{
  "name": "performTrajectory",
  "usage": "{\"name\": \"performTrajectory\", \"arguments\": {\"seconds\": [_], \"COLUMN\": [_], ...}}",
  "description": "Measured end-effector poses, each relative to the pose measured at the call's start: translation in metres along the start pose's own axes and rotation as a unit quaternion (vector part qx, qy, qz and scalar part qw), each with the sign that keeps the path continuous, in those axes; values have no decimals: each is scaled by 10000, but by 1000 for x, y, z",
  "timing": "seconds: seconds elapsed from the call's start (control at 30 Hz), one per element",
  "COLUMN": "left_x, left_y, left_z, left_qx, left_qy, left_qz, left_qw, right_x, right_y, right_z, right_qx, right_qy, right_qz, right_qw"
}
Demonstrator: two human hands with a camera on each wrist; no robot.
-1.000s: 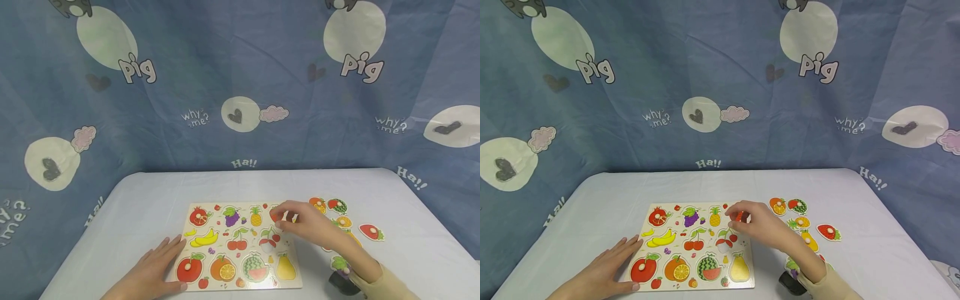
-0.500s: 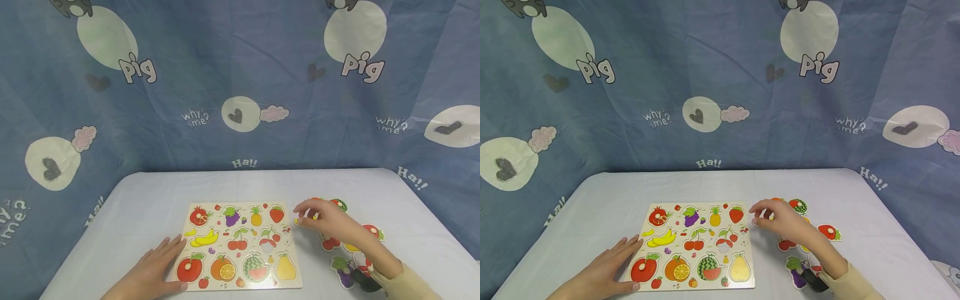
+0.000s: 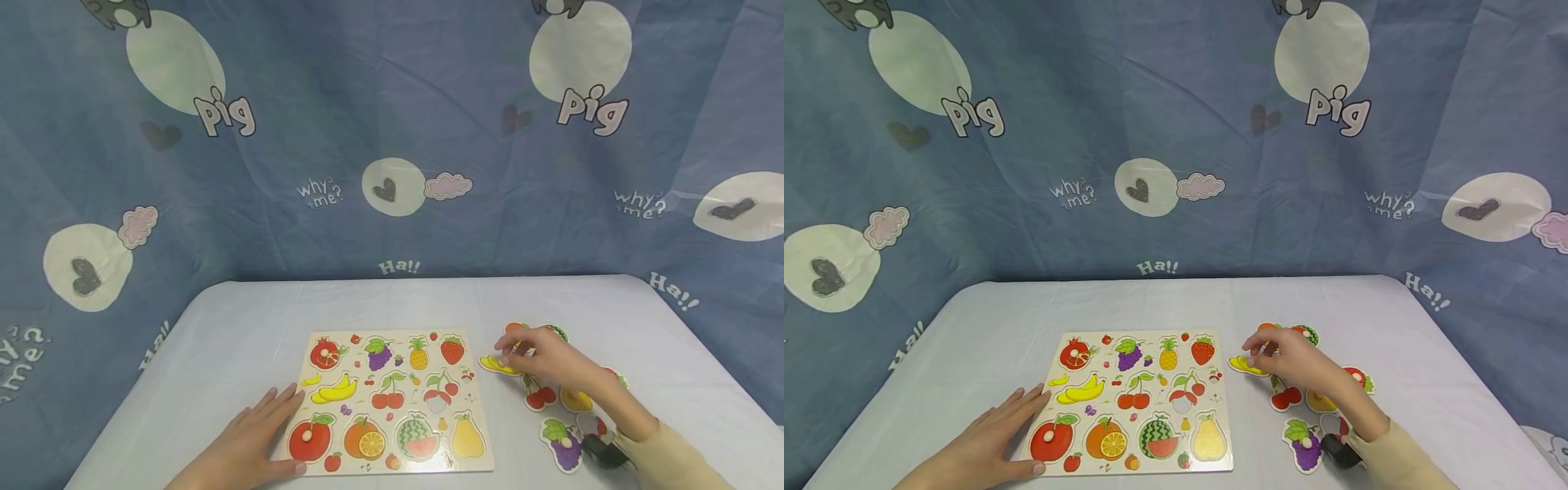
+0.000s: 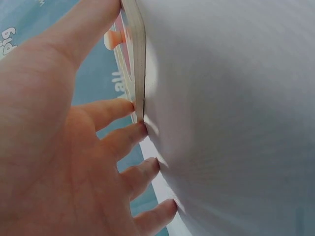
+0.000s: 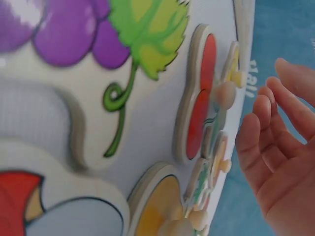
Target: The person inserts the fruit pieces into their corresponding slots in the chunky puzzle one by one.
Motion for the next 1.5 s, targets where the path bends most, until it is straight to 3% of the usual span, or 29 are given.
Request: {"name": "performTrajectory", "arguments": {"seconds": [0.63,1.0,1.5], "left_x": [0,0,0], "left_y": [1,1,1], "left_z": [1,1,1], "left_qx": [-80,-78,-32], "left_qy": [-57,-40,-5], "left_qz": [67,62,50], "left_qw": [9999,9999,10000], "right_x": [11,12,11], "right_y": [26,22,16], "right_z": [-5,-7,-6], "right_qx": [398,428,144], "right_qy": [-343,-279,-36], "right_qz": [78,306,451], "right_qw": [9986,9982,9989]}}
Point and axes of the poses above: each hand's wrist, its own z-axis away from the middle knuckle, its own x-axis out of the palm, y = z × x, the point moved 9 cm from there along -z, towards the middle knuckle, and after that the axes turned 7 degrees about -x, right-handed, at the moved point
